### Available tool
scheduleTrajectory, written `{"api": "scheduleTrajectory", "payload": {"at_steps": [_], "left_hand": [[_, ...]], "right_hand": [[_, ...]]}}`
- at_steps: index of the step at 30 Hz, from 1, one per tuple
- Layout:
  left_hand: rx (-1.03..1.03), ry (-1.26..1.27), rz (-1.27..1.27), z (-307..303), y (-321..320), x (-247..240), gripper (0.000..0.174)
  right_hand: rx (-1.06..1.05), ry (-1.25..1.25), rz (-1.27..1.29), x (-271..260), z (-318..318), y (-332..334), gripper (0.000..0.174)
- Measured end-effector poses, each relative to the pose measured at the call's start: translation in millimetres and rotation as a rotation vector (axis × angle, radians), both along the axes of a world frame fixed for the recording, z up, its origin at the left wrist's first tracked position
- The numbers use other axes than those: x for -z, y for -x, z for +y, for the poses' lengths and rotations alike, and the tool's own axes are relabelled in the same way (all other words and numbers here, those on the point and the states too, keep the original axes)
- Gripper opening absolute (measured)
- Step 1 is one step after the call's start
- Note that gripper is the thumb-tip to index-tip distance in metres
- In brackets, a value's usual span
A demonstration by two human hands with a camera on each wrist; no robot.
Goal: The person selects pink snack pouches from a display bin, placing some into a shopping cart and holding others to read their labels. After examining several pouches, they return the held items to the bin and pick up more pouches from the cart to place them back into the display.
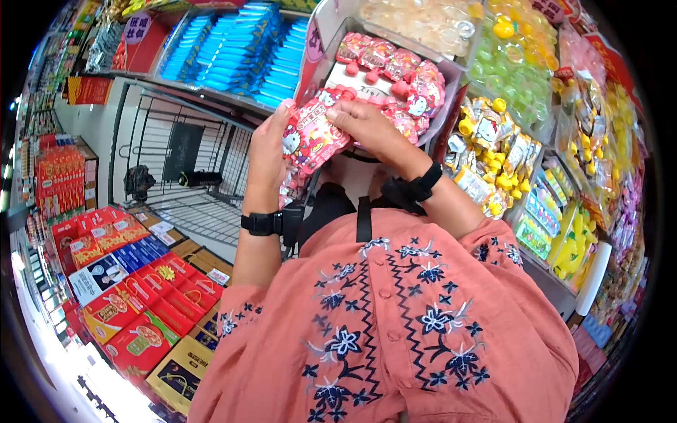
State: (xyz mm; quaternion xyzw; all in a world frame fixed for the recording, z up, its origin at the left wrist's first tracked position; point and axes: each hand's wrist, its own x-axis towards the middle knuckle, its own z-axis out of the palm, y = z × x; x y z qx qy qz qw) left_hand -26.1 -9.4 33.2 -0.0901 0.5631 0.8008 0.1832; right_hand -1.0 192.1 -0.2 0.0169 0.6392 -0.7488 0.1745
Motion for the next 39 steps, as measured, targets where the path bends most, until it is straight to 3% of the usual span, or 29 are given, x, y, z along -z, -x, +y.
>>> {"api": "scheduleTrajectory", "payload": {"at_steps": [6, 9, 12, 16, 23, 26, 30, 35, 39], "left_hand": [[0.019, 0.005, -0.058, 9.3, -1.5, 3.1, 0.038], [0.077, 0.005, -0.055, 13.4, 2.0, 2.5, 0.041], [0.107, -0.021, -0.030, 17.7, 9.5, 5.7, 0.042], [0.146, 0.109, -0.019, 15.8, 16.8, 17.7, 0.049], [0.165, 0.276, -0.015, 26.3, 18.3, 22.2, 0.052], [0.176, 0.305, -0.027, 27.2, 20.5, 19.3, 0.051], [0.168, 0.310, -0.048, 22.1, 21.5, 24.3, 0.048], [0.169, 0.328, -0.072, 14.1, 20.8, 29.2, 0.044], [0.157, 0.306, -0.085, 11.0, 20.6, 31.7, 0.041]], "right_hand": [[0.043, 0.066, -0.013, 12.4, 3.7, -2.7, 0.028], [-0.006, -0.061, -0.003, 9.9, 14.9, -1.6, 0.025], [0.065, 0.065, -0.060, 17.9, 20.6, -1.6, 0.017], [0.253, 0.189, -0.157, 35.0, 36.0, 9.4, 0.011], [0.611, 0.150, -0.157, 55.2, 65.1, 48.8, 0.009], [0.597, 0.114, -0.123, 89.3, 69.3, 70.4, 0.008], [0.598, 0.120, -0.212, 61.3, 62.1, 74.8, 0.009], [0.583, 0.088, -0.161, 111.4, 60.7, 94.3, 0.009], [0.658, 0.021, -0.215, 118.3, 56.3, 98.0, 0.006]]}}
